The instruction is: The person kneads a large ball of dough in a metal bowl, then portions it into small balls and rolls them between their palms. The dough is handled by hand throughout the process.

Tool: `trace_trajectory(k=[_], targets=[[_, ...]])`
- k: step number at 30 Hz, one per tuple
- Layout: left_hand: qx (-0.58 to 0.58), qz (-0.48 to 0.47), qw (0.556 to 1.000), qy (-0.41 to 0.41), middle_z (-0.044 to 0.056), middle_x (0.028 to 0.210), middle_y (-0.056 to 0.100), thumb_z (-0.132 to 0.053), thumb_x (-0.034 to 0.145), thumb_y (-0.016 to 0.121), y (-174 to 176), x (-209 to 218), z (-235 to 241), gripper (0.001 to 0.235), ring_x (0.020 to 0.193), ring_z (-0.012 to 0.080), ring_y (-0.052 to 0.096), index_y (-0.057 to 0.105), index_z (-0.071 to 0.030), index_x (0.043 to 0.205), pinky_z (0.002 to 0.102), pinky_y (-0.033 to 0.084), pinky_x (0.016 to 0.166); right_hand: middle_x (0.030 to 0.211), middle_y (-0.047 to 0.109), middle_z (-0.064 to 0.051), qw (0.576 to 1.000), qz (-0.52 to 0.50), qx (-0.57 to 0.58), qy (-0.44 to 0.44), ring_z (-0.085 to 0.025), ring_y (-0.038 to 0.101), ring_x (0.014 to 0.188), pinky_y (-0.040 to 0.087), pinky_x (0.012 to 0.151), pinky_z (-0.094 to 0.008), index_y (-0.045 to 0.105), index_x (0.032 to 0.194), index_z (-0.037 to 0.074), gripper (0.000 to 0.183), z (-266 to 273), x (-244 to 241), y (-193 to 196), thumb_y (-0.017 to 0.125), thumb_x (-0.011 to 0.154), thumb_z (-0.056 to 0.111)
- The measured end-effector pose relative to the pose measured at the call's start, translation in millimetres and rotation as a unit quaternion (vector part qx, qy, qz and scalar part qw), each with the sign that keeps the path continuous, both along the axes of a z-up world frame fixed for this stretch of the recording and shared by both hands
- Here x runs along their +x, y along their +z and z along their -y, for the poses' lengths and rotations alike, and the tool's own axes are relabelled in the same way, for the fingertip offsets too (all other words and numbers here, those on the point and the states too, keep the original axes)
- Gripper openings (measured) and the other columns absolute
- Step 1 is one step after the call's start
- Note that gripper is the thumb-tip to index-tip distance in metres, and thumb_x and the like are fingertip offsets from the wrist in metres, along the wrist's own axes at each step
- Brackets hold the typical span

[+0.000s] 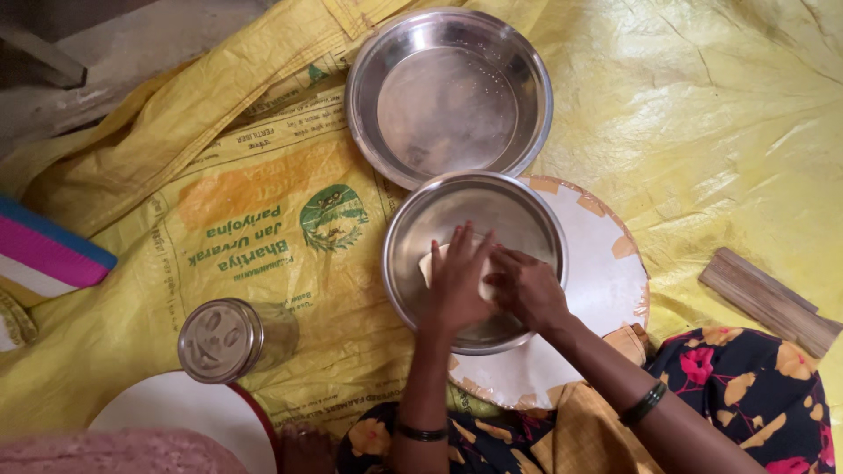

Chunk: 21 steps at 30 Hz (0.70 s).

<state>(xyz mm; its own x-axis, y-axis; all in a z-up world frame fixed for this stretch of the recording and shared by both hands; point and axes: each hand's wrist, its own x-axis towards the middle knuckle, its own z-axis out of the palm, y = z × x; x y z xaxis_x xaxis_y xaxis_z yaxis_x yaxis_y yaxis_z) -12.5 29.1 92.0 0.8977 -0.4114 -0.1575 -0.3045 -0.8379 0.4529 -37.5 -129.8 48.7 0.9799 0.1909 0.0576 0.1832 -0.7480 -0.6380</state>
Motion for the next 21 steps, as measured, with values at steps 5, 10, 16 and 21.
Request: trace_trajectory(k=[5, 10, 16, 21], targets=[[-0.164, 0.057, 0.944, 0.280, 0.019, 0.161, 0.037, -0.031, 0.079, 0.080, -18, 4, -70, 0.091, 0.145, 0.0385, 0.038, 0.037, -0.011, 0.156, 0.052, 0.027, 0.120, 0.132, 0.061, -0.021, 0.966, 0.244, -0.021, -0.086, -0.042, 0.059, 0.122, 0.044, 0.103, -0.051, 0.061, 0.129, 0.005, 0.056, 2, -2, 15, 0.073, 0.075, 0.007], [-0.350, -0.064, 0.814, 0.459, 0.021, 0.153, 0.046, -0.044, 0.100, 0.060, -71, 13, -94, 0.072, 0.140, 0.0338, 0.048, 0.034, -0.006, 0.155, 0.043, 0.038, 0.113, 0.129, 0.062, -0.020, 0.899, -0.106, 0.253, -0.340, -0.033, 0.062, 0.120, 0.048, 0.099, -0.042, 0.045, 0.140, 0.005, 0.060, 2, -8, 1, 0.062, 0.082, 0.004], [-0.465, 0.010, 0.774, 0.430, 0.023, 0.137, 0.066, -0.052, 0.101, 0.054, -74, 26, -116, 0.064, 0.125, 0.0307, 0.063, 0.059, 0.000, 0.138, 0.041, 0.046, 0.109, 0.128, 0.063, -0.021, 0.915, -0.068, 0.259, -0.301, -0.032, 0.063, 0.117, 0.048, 0.100, -0.043, 0.043, 0.143, 0.006, 0.061, -18, -12, -33, 0.048, 0.084, -0.004], [-0.374, 0.011, 0.733, 0.568, 0.014, 0.135, 0.059, -0.040, 0.102, 0.052, -65, 20, -156, 0.049, 0.115, 0.0259, 0.060, 0.054, -0.008, 0.138, 0.041, 0.050, 0.095, 0.124, 0.066, -0.021, 0.922, -0.056, 0.296, -0.242, -0.033, 0.066, 0.116, 0.052, 0.099, -0.042, 0.048, 0.141, 0.007, 0.064, -59, 17, -48, 0.045, 0.080, -0.008]])
